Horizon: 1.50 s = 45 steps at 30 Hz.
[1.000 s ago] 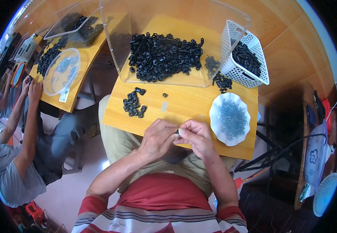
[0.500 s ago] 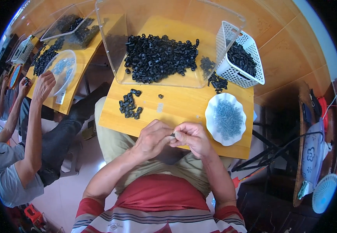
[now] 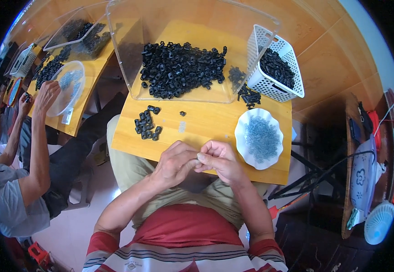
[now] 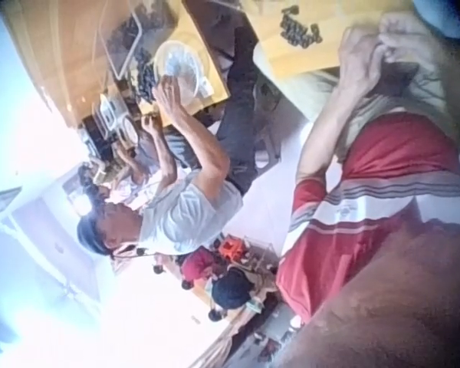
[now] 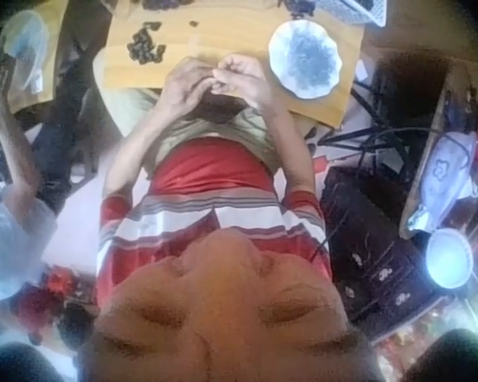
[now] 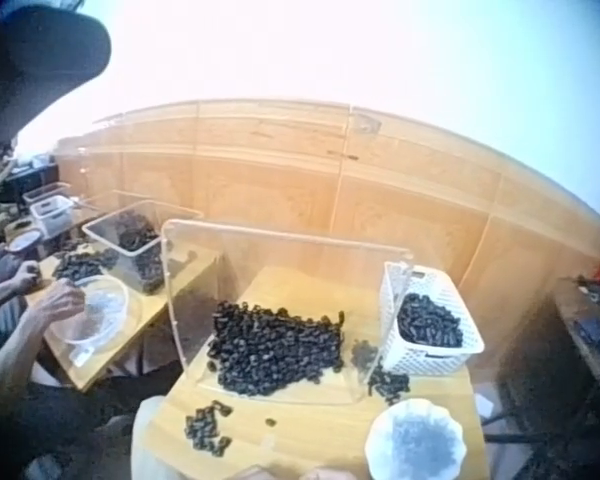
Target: The person assembles plastic parts by picking black pieces from a container and small plugs from a dish, inserting the plugs into the pieces by hand, and setting the assembled items on the table.
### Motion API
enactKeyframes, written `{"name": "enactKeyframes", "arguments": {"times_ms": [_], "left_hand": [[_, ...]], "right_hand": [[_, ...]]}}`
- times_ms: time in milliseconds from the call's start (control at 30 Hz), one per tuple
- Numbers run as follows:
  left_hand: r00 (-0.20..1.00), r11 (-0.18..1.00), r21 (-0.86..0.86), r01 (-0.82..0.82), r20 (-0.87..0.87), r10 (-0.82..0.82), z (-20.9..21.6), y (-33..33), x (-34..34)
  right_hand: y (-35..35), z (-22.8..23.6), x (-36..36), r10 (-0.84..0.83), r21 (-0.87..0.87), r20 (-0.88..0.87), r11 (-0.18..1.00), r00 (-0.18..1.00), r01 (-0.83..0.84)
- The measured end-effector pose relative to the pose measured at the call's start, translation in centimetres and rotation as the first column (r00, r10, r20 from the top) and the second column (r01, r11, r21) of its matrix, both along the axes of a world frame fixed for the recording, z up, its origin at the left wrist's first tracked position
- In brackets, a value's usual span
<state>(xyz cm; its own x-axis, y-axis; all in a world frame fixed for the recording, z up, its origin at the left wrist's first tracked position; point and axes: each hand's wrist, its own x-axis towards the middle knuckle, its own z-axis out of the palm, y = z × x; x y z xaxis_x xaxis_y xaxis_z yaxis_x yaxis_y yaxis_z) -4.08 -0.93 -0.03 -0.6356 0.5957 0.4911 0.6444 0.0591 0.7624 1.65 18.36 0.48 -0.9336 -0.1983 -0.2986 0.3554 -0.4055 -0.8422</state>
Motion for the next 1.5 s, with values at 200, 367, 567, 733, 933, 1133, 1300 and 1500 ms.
{"name": "enactKeyframes", "arguments": {"times_ms": [200, 367, 567, 733, 933, 1133, 1300, 1500], "left_hand": [[0.999, 0.999, 0.026, -0.036, 0.025, 0.035, -0.1, 0.2, 0.3], [0.995, 0.996, 0.023, -0.086, 0.053, 0.084, 0.0, 0.2, 0.5], [0.934, 0.970, 0.019, -0.241, 0.274, 0.227, 2.5, -0.5, 2.4], [0.982, 0.976, 0.127, -0.180, 0.089, 0.169, 6.8, -2.0, 4.0], [0.993, 0.839, 0.534, 0.107, -0.097, -0.065, 12.3, -3.2, 7.5], [0.992, 0.628, 0.777, -0.044, 0.111, -0.067, 14.6, -1.8, 11.3], [0.965, 0.450, 0.861, -0.235, 0.261, 0.005, 16.9, 0.6, 12.2], [0.969, -0.053, 0.987, -0.151, 0.159, 0.189, 15.8, 4.3, 11.8]], "right_hand": [[-0.4, 0.0, 0.2, -0.040, -0.009, -0.036, 0.999, 0.999, 0.040], [-0.9, -0.3, 0.6, -0.116, 0.125, -0.121, 0.983, 0.986, 0.131], [4.0, 3.6, -1.0, -0.281, 0.633, -0.534, 0.493, 0.798, 0.597], [12.8, 10.3, -7.2, -0.330, 0.556, -0.767, 0.086, 0.551, 0.827], [11.2, 7.5, -8.1, -0.019, 0.572, -0.821, -0.015, 0.571, 0.820], [-0.8, 3.6, -7.0, 0.138, 0.792, -0.547, 0.402, 0.825, 0.459], [-4.5, 2.6, -7.3, 0.411, 0.851, -0.508, 0.373, 0.757, 0.369], [-6.8, 1.9, -8.0, 0.560, 0.958, -0.284, 0.192, 0.779, 0.211]]}}
